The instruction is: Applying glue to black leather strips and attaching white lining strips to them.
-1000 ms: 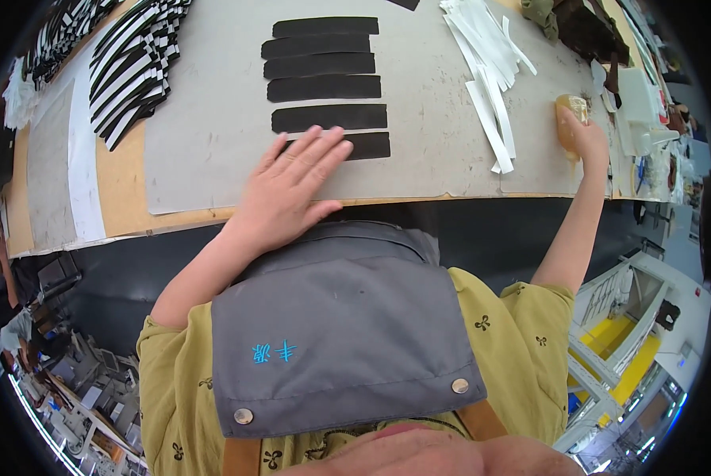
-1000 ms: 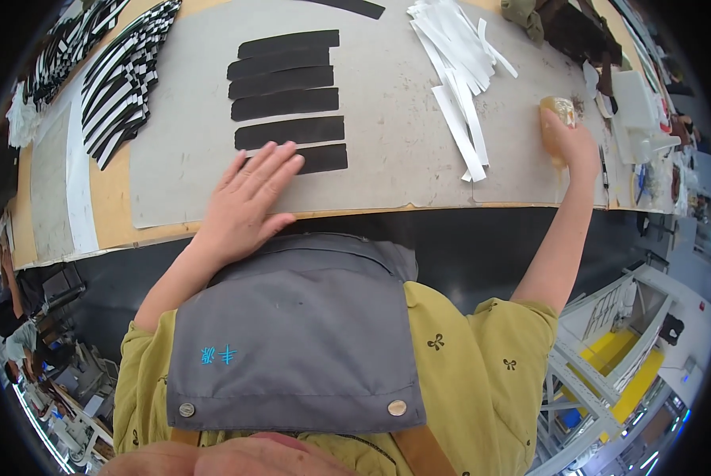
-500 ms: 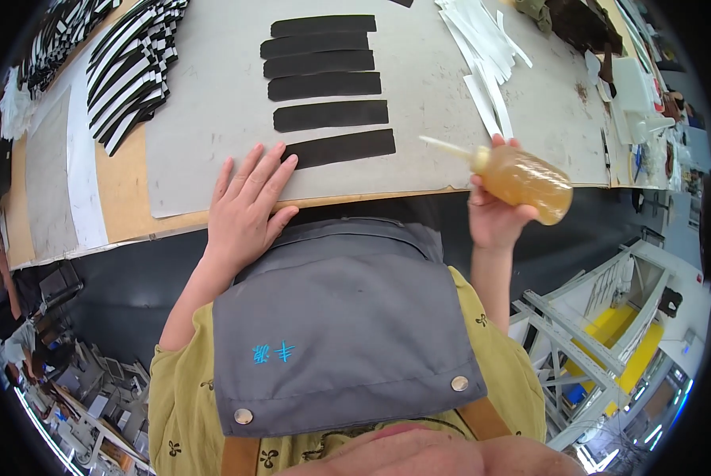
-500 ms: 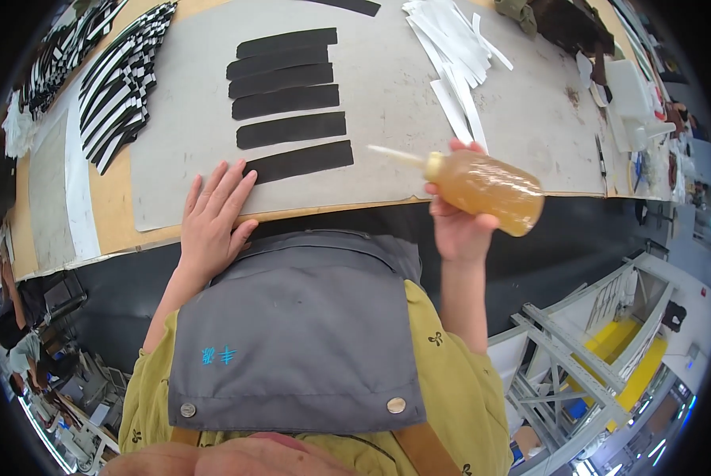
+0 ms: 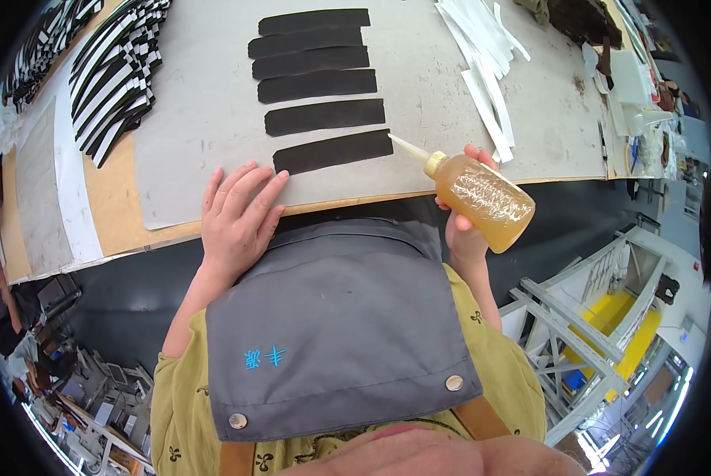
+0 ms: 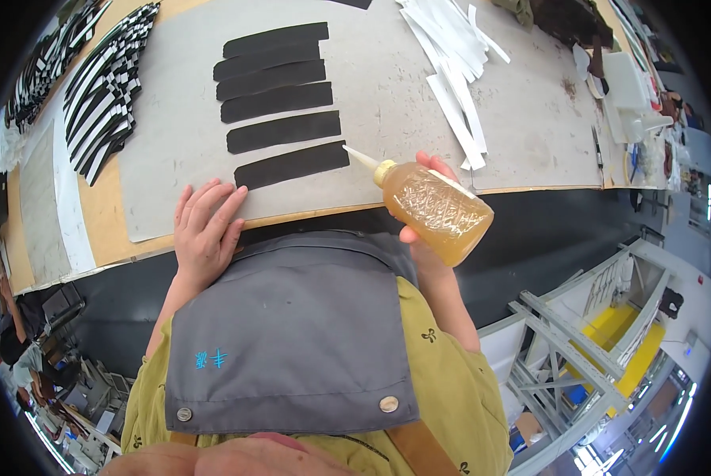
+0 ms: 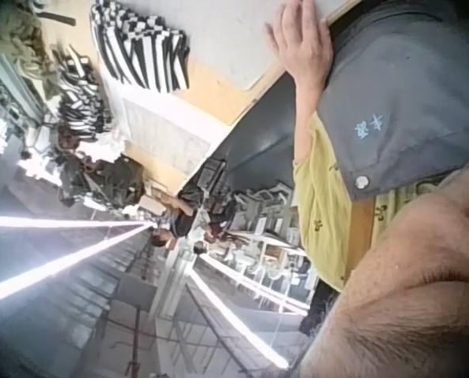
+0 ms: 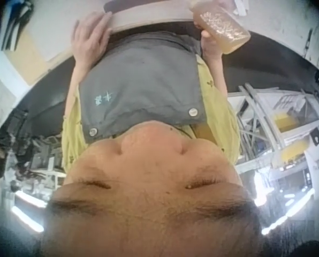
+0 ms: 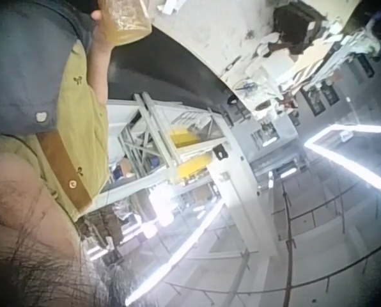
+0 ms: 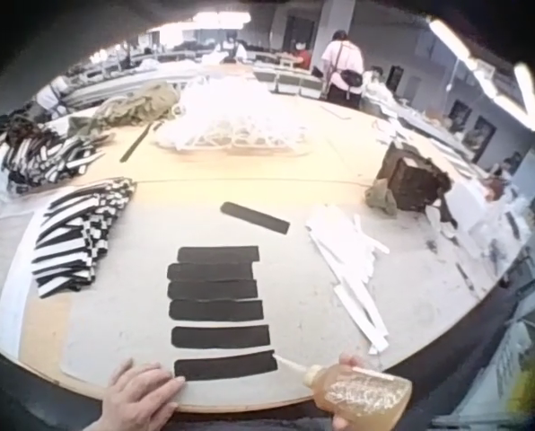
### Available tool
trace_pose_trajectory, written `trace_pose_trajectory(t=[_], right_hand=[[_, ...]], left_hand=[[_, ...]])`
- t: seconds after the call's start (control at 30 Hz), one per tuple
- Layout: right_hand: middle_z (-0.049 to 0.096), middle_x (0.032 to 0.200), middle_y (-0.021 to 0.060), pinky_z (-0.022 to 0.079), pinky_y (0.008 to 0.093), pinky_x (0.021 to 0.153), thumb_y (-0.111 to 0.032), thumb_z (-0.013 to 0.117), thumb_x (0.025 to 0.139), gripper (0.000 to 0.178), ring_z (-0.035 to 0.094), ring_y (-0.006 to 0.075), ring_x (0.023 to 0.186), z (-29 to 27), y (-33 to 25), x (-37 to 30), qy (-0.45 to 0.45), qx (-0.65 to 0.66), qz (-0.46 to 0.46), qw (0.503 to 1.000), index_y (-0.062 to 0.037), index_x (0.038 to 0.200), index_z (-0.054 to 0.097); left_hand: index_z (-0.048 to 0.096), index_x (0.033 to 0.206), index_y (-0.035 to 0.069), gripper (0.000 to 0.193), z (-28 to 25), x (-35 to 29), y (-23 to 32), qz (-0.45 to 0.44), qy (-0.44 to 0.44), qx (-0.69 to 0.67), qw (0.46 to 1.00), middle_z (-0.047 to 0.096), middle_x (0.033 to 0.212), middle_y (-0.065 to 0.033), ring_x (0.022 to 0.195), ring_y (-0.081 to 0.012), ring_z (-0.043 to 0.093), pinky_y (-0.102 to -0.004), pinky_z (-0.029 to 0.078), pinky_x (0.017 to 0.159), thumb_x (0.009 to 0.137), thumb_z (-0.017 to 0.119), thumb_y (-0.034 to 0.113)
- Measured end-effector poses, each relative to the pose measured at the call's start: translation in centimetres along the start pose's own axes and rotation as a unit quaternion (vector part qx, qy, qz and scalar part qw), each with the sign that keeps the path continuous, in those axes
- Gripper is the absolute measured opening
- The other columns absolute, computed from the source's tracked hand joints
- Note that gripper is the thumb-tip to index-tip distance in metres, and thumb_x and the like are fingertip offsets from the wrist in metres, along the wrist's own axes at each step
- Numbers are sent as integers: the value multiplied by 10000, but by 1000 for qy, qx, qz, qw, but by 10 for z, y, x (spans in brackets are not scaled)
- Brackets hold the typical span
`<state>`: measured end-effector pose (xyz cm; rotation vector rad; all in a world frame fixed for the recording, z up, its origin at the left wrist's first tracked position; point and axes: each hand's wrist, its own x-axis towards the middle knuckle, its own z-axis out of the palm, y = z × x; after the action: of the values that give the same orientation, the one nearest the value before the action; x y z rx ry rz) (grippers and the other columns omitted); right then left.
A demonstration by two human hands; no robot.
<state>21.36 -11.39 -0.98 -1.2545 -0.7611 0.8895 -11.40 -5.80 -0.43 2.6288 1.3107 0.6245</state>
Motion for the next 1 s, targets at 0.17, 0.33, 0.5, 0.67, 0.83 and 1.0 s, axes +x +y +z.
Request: trace_pose_trajectory(t=[0.17, 0.33, 0.5, 0.67, 0.83, 1.0], right_hand=[[537, 1488, 108, 586, 219, 683, -696, 911, 551, 1236, 671, 143, 1029, -12, 12, 0, -27, -84, -54, 995, -56, 1506, 457], [542, 1479, 109, 590, 220, 689, -690, 921, 533, 1249, 667, 145, 1043, -7, 8, -2, -26, -82, -33, 996, -54, 1503, 455], [524, 1491, 108, 592, 236, 691, -675, 934, 517, 1270, 653, 144, 1091, 5, 3, -5, -26, -60, -12, 998, -61, 1511, 436], [544, 1446, 127, 618, 244, 687, -616, 946, 569, 1216, 655, 187, 1123, 7, -8, -5, -43, 66, -12, 997, -25, 1496, 427], [558, 1446, 123, 614, 246, 674, -566, 980, 564, 1247, 709, 185, 974, 1, -10, -9, -14, 97, 32, 995, -35, 1525, 389], [575, 1440, 121, 593, 223, 645, -558, 987, 576, 1253, 730, 162, 813, 6, -16, -5, -1, 80, 83, 993, -28, 1534, 378]], left_hand=[[715, 1314, 195, 374, 2, 0, 0, -4, 0, 9, 1000, 644, 1313, -20, 1281, -231, 595, -473, 359, 1171, 942, 706, 222], [711, 1319, 219, 405, 1, 1, 0, 0, 5, 11, 1000, 646, 1303, -5, 1271, -211, 600, -467, 359, 1174, 915, 735, 222], [723, 1298, 178, 354, -1, 0, 0, 0, 0, 10, 1000, 644, 1313, -31, 1279, -246, 598, -470, 364, 1167, 946, 702, 210], [716, 1307, 198, 388, 1, -2, 2, -1, -1, 6, 1000, 644, 1310, -18, 1277, -229, 598, -466, 363, 1170, 919, 729, 209], [710, 1312, 202, 421, 1, -4, 0, -2, 4, 2, 1000, 645, 1282, -11, 1270, -218, 599, -472, 375, 1164, 894, 754, 186], [709, 1305, 158, 419, 2, -2, -4, -39, 35, -62, 997, 632, 1216, -23, 1209, -234, 625, -489, 412, 1134, 890, 752, 112]])
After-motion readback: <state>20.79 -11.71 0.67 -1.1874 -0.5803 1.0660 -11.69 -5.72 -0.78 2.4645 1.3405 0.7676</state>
